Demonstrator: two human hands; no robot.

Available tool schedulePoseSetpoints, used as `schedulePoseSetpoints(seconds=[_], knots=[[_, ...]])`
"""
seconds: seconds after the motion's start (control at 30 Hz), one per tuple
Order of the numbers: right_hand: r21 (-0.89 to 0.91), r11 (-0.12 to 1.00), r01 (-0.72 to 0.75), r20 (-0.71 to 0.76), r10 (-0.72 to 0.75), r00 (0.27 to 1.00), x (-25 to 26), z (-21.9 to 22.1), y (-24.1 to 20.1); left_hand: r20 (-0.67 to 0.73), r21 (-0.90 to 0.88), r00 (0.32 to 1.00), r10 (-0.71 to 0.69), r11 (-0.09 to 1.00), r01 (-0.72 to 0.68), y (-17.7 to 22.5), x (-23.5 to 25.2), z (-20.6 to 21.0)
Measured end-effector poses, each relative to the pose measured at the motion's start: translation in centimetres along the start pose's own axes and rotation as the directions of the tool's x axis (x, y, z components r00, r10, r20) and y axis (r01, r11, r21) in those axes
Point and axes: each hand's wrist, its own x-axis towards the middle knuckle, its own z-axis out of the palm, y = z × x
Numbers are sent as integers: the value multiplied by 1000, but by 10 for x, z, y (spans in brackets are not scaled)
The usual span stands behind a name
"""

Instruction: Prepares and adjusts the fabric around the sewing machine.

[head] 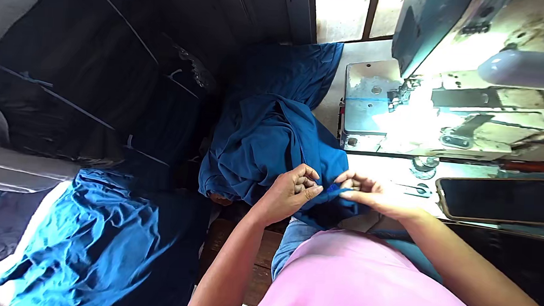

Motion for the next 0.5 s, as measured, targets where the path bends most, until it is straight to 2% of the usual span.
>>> schedulePoseSetpoints(seconds=[0.03,0.1,0.13,0.2,0.3,0.4,0.5], knots=[[90,996,-16,26,14,1000,2,-8,-4,70,27,997,-20,999,18,0,0,-3],[105,992,-63,123,50,991,7,-20,-13,162,-74,987,-4,997,16,-3,3,-3],[70,994,-80,153,68,986,10,-23,-17,152,-179,988,8,984,20,-4,5,-1],[-32,997,-66,154,70,986,17,-27,-21,46,-386,999,-2,922,20,-2,6,4],[-123,987,98,52,-93,994,20,-27,-22,-58,-551,998,1,834,-33,1,4,3],[-309,888,340,89,-329,940,19,-22,-25,-37,-451,987,159,878,-159,0,-1,-1],[-570,695,438,109,-464,879,18,-12,-27,-59,-154,968,244,956,-250,7,-6,5]])
